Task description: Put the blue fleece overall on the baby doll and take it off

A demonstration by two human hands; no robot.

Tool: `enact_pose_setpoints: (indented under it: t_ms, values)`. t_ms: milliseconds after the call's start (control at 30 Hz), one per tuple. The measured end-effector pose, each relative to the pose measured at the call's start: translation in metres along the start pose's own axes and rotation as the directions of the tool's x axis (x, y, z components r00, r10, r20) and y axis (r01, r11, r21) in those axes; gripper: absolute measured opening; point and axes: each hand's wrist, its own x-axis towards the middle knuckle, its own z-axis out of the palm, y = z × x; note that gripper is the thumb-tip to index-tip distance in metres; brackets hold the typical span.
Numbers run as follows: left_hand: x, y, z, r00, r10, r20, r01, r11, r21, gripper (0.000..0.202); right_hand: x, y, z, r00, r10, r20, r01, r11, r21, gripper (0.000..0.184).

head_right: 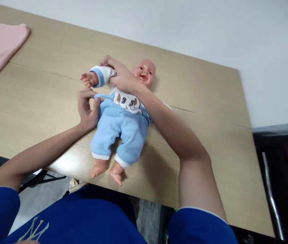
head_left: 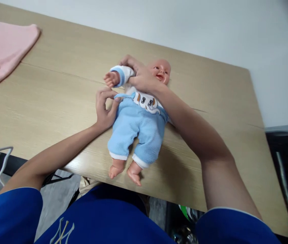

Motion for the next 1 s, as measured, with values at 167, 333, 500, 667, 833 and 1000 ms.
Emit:
enact_pose_setpoints:
  t_ms: [167,333,500,667,833,1000]
  values:
    - [-0.004,-0.003,0.000,0.996,0.063,-0.071,-0.060,0.997,0.043,0.047,-0.015,0.008,-0.012,0.994,-0.061,0.088,0.056,0.997,0.051,0.032]
    - [-0.005,-0.001,0.006,0.981,-0.185,-0.058,0.179,0.980,-0.084,0.047,-0.046,-0.009,-0.012,0.986,-0.133,0.097,0.131,0.991,0.029,0.040]
    - [0.002,0.003,0.005,0.947,-0.309,-0.084,0.301,0.949,-0.095,0.049,-0.093,-0.045,-0.002,0.996,-0.028,-0.083,0.022,0.997,-0.073,0.034]
    - [0.013,-0.006,0.001,0.917,-0.397,0.040,0.396,0.893,-0.216,0.053,-0.108,-0.055,0.010,0.996,0.047,-0.072,-0.052,0.996,-0.078,0.040]
    - [0.028,-0.031,0.003,0.824,-0.508,0.253,0.565,0.769,-0.298,0.059,-0.092,-0.033,0.007,0.982,0.190,0.008,-0.181,0.921,0.344,0.056]
    - [0.042,-0.051,0.002,0.808,-0.490,0.329,0.574,0.781,-0.245,0.066,-0.095,-0.016,-0.004,0.945,0.272,-0.184,-0.216,0.937,0.274,0.045]
